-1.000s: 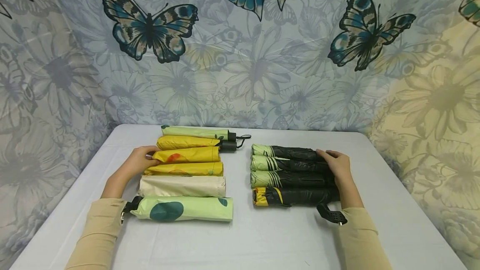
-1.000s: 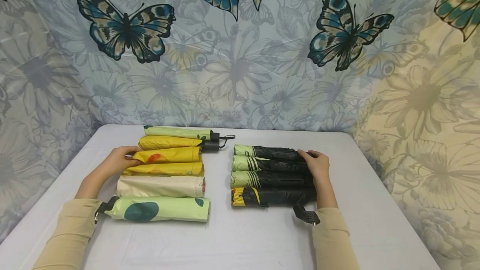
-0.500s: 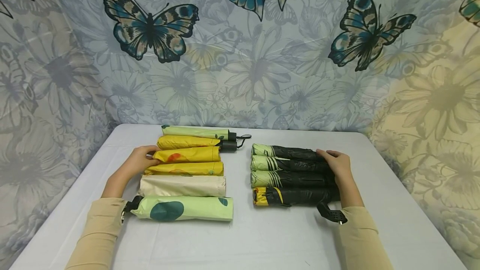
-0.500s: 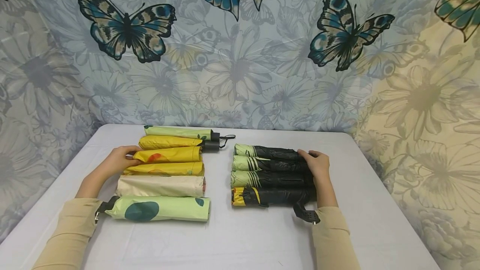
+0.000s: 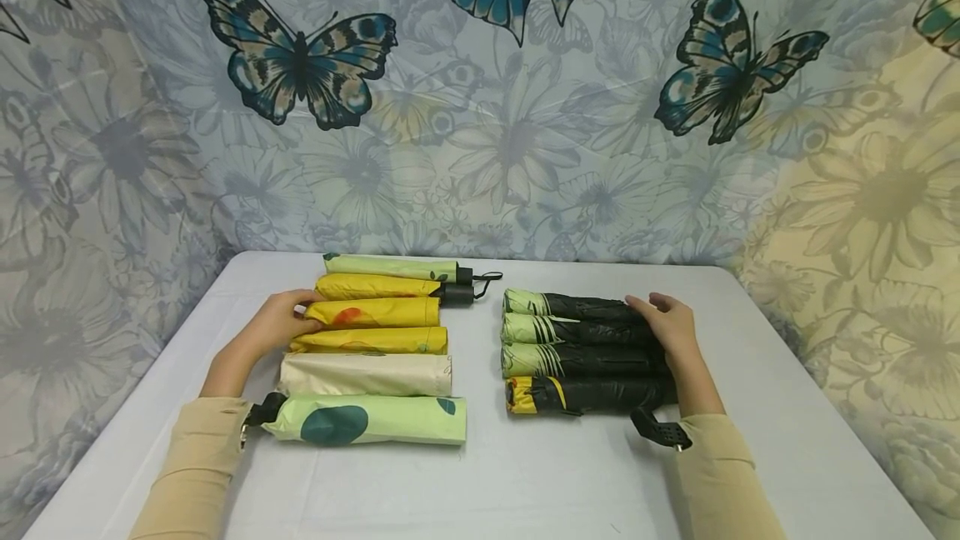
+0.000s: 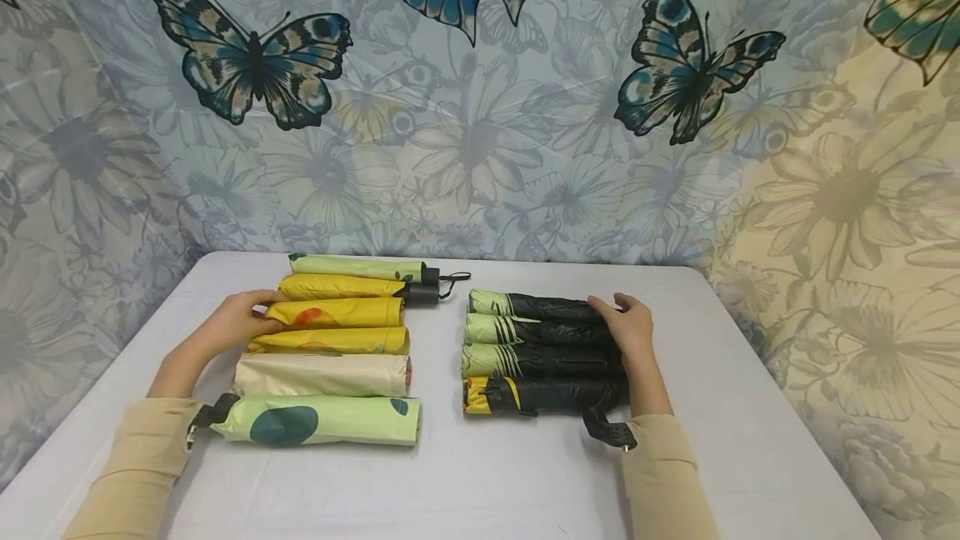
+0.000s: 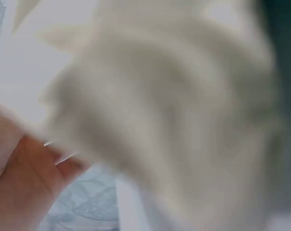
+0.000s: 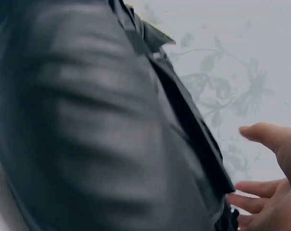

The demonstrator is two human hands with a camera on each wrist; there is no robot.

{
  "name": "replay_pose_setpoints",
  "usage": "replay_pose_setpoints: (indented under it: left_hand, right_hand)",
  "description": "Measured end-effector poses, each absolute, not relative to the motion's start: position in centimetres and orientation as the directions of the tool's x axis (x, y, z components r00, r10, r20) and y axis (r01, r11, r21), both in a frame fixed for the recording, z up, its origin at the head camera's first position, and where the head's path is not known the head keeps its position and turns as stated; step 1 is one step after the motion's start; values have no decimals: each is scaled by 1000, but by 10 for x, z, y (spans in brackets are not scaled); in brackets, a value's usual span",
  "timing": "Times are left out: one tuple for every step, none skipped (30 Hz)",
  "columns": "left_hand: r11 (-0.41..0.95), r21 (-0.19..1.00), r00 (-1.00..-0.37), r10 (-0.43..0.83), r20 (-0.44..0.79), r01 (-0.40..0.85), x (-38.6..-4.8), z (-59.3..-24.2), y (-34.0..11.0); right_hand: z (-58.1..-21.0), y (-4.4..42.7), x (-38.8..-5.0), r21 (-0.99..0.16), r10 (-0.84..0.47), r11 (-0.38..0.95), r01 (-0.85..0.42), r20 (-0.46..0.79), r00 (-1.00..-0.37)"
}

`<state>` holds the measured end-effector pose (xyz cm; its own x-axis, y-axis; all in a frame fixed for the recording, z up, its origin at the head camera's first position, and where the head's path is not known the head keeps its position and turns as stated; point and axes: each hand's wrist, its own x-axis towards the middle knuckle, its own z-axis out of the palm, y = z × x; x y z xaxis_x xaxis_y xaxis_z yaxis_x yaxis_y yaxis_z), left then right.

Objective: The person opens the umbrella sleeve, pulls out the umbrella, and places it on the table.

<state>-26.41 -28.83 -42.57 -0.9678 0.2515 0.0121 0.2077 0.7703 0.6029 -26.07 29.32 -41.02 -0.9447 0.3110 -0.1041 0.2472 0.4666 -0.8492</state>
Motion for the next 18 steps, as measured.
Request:
replay_pose_setpoints:
  left_hand:
    - [773,597,-966,257,14,214,-264,-423,-288]
    - [776,590,-964,265,16,223,-263,-421,-288]
    - [777,582,-961,276,25,238,-263,-418,-288]
    - [779,572,-957,287,37,256,-264,-415,-289]
    - [780,564,-954,296,50,272,-264,-413,-289]
    - [775,563,-951,303,66,286,-264,-410,-289]
    - [770,568,-949,308,69,291,-265,-407,-288]
    - [764,573,-946,315,72,298,-265,-403,-287]
    - [756,581,-945,319,74,301,-266,-401,-286]
    - [751,589,-945,320,74,300,-267,-398,-285]
    - [748,592,-945,320,74,300,-268,-395,-283]
    - [746,592,-943,324,76,305,-269,-393,-282]
    - [748,587,-942,327,79,309,-270,-390,-281]
    - [753,579,-941,329,82,314,-272,-388,-280]
    - [756,575,-941,327,84,314,-273,-386,-280]
    - [761,566,-941,327,86,316,-275,-384,-279]
    - [767,556,-941,327,88,319,-277,-383,-279]
    - [773,549,-942,326,86,318,-278,-381,-278]
  right_hand:
    - [-409,292,-261,-846,307,481,229,-83,-948]
    - [-407,290,-261,-842,303,496,211,-60,-951]
    - [-405,288,-262,-841,302,505,193,-37,-952]
    - [-403,286,-263,-840,298,514,175,-16,-954]
    - [-402,284,-263,-839,292,521,158,1,-957]
    - [-400,281,-264,-841,285,522,142,15,-958]
    - [-399,279,-265,-842,279,525,126,29,-960]
    - [-397,276,-266,-847,267,520,114,34,-963]
    - [-394,274,-266,-849,253,517,104,36,-967]
    - [-392,270,-267,-852,241,515,94,39,-970]
    - [-390,267,-268,-852,228,517,84,42,-973]
    - [-389,264,-269,-851,217,519,73,49,-975]
    - [-388,261,-270,-849,204,525,61,56,-977]
    - [-387,257,-272,-845,189,531,52,58,-980]
    - [-386,254,-273,-841,175,539,46,58,-983]
    - [-385,251,-275,-838,161,544,39,58,-985]
    - [-385,248,-277,-835,144,550,34,54,-988]
    - [-385,244,-278,-832,130,554,30,51,-990]
